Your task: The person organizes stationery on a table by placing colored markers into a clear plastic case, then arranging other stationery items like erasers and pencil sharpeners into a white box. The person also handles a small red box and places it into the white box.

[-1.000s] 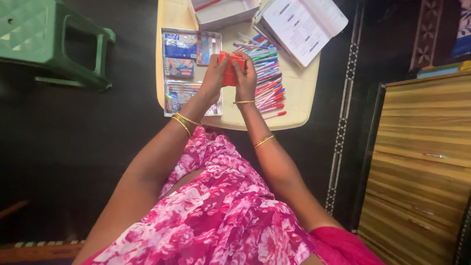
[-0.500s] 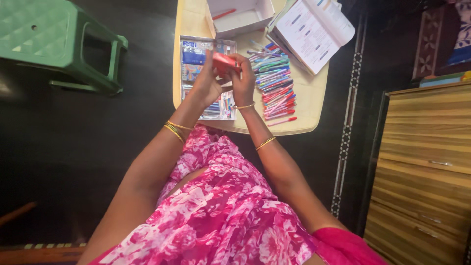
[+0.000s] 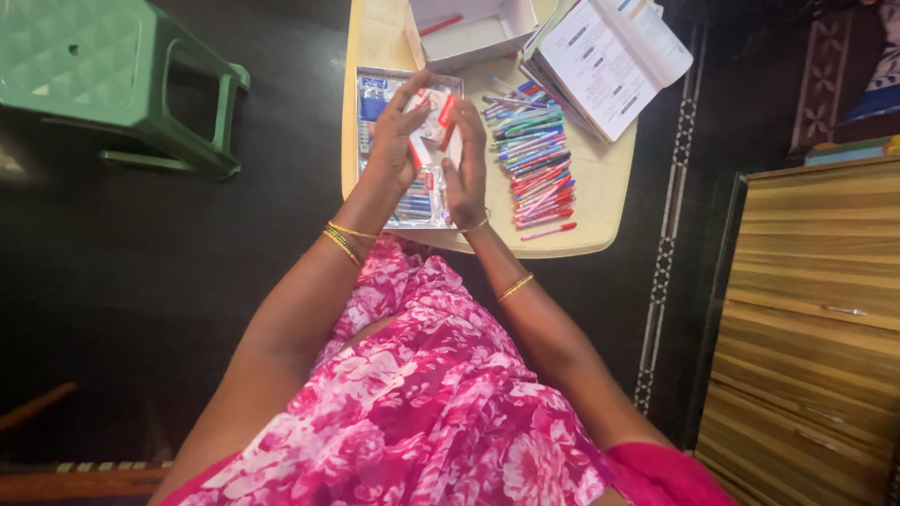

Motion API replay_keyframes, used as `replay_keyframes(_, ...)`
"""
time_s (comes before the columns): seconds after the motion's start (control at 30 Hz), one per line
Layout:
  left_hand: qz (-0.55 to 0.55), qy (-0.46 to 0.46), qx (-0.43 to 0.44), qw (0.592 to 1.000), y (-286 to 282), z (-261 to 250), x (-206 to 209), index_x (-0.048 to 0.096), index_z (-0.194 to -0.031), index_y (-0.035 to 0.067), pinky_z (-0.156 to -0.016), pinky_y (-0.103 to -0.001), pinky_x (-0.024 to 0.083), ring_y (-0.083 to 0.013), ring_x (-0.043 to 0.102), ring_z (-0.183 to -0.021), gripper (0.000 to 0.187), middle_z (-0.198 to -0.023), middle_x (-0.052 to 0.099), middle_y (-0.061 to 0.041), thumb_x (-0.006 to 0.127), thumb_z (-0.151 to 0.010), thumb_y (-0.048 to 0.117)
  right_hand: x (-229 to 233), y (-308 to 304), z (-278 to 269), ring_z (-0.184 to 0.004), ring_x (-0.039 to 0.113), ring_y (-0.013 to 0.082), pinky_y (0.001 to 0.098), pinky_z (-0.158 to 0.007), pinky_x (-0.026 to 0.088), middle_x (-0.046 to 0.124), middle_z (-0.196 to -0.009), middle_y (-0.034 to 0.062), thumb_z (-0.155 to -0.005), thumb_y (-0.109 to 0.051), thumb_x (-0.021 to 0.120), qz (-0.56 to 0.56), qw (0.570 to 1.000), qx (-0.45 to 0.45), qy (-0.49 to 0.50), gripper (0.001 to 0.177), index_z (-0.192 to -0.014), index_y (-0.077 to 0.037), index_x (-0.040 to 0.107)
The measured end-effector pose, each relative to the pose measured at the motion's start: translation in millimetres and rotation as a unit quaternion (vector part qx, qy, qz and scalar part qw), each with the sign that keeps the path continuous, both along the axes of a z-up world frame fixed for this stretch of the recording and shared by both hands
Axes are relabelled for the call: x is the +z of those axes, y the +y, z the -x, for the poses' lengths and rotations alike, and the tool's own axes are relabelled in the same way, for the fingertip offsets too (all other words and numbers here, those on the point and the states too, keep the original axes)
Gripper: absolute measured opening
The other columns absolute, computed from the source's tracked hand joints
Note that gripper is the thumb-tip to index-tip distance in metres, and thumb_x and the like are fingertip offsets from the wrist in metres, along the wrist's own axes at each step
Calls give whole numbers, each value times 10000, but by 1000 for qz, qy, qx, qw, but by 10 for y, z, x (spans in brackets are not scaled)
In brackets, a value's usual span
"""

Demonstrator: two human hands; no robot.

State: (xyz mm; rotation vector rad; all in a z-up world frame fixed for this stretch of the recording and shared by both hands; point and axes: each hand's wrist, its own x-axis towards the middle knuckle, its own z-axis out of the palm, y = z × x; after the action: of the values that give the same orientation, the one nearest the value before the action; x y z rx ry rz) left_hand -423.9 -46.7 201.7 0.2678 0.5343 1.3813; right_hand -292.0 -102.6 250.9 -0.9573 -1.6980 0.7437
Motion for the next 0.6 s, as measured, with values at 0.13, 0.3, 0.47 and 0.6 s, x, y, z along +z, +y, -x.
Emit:
replay_keyframes(0.13,-36,1,26,999,10,15,162,472,-1496,18,-1001,-355,603,-194,666,-1173,504,-1449,561,-110,554,-1004,-54,43,-19,14,-1566,303,272,419,-1292,327,308,-1654,124,-1037,-383,662,48,990,-22,131,629,-1529,-86,409)
replay_keyframes(0.3,-75,29,44,996,9,-50,243,469,-1510,30,-988,-325,588,-170,644,-1168,481,-1506,518,-85,551,-1042,-48,54,-82,100,-1505,355,271,426,-1281,331,297,-1581,124,-960,-396,741,-24,999,-5,20,607,-1397,-91,449)
replay_keyframes(0.47,-63,-4,61,996,14,-67,240,426,-1497,42,-1030,-368,567,-181,631,-1185,479,-1425,532,-78,546,-1040,-38,85,-88,130,-1472,398,255,403,-1257,377,348,-1566,117,-1045,-238,682,6,998,-3,60,373,-1346,-91,517)
replay_keyframes(0.6,-52,-66,48,995,22,-53,239,359,-1529,67,-1070,-426,551,-248,629,-1208,549,-1359,556,-160,566,-1029,-23,169,-59,52,-1373,495,223,343,-1121,493,424,-1509,104,-1056,-134,640,14,999,-30,38,280,-1323,-76,579)
